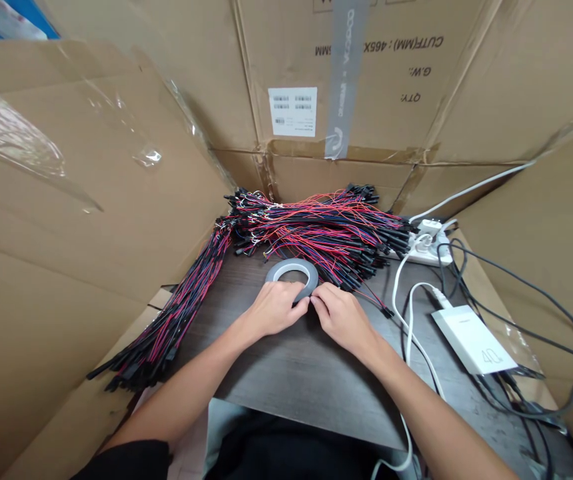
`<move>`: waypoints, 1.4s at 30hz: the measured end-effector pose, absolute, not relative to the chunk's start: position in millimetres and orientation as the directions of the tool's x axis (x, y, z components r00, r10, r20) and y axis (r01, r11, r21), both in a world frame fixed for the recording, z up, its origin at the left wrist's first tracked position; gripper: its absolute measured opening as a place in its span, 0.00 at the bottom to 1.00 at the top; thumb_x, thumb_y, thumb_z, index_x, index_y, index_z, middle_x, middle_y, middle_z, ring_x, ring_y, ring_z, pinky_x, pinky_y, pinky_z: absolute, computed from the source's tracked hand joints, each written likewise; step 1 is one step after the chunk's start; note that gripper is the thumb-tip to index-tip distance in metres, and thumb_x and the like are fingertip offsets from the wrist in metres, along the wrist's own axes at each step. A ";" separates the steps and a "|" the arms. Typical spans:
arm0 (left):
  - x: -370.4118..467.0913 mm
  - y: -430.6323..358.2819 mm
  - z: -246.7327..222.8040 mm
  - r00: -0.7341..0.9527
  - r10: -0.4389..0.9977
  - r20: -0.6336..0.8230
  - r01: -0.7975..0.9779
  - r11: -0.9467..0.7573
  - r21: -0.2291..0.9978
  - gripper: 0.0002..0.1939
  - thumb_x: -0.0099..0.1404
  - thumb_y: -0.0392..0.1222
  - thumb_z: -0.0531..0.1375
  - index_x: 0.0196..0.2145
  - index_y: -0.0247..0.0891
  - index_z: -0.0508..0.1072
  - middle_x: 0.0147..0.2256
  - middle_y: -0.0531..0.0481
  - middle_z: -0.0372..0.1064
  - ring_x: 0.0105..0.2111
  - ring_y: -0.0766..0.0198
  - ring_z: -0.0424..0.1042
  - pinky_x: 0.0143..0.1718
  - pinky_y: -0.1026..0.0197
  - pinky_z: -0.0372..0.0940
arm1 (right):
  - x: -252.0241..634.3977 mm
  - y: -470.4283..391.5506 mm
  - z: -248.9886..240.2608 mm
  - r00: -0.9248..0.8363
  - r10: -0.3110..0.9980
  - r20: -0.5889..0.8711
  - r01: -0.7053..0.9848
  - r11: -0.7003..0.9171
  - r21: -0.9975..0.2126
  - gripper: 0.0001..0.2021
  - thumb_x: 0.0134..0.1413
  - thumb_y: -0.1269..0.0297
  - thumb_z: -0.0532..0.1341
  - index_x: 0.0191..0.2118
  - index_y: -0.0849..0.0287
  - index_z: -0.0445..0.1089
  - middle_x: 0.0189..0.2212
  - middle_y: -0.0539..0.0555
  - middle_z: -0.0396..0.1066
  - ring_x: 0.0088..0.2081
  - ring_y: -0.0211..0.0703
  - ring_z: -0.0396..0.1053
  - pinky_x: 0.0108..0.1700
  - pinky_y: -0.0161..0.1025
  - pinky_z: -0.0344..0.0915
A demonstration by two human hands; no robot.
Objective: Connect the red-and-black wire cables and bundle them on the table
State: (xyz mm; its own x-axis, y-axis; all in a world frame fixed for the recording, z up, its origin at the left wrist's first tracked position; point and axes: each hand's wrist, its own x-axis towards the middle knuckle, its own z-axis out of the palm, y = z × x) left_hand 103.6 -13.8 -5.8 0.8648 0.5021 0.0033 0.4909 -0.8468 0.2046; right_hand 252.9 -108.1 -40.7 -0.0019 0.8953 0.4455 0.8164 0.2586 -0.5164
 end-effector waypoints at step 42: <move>99.3 -7.7 0.0 0.882 0.471 0.009 0.457 -0.859 0.229 0.15 0.68 0.46 0.51 0.40 0.36 0.75 0.38 0.42 0.77 0.40 0.51 0.76 0.40 0.54 0.68 | 254.9 -110.8 -39.9 -0.014 0.841 0.542 0.834 0.309 -0.457 0.12 0.61 0.70 0.54 0.31 0.59 0.74 0.26 0.55 0.76 0.26 0.42 0.72 0.30 0.38 0.66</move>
State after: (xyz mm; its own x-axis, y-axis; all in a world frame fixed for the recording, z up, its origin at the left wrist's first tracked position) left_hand 99.3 -7.7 0.0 0.8820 0.4712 0.0085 0.4569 -0.8594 0.2295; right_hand 254.9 -110.8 -39.9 -0.0142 0.8406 0.5415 0.8341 0.3086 -0.4572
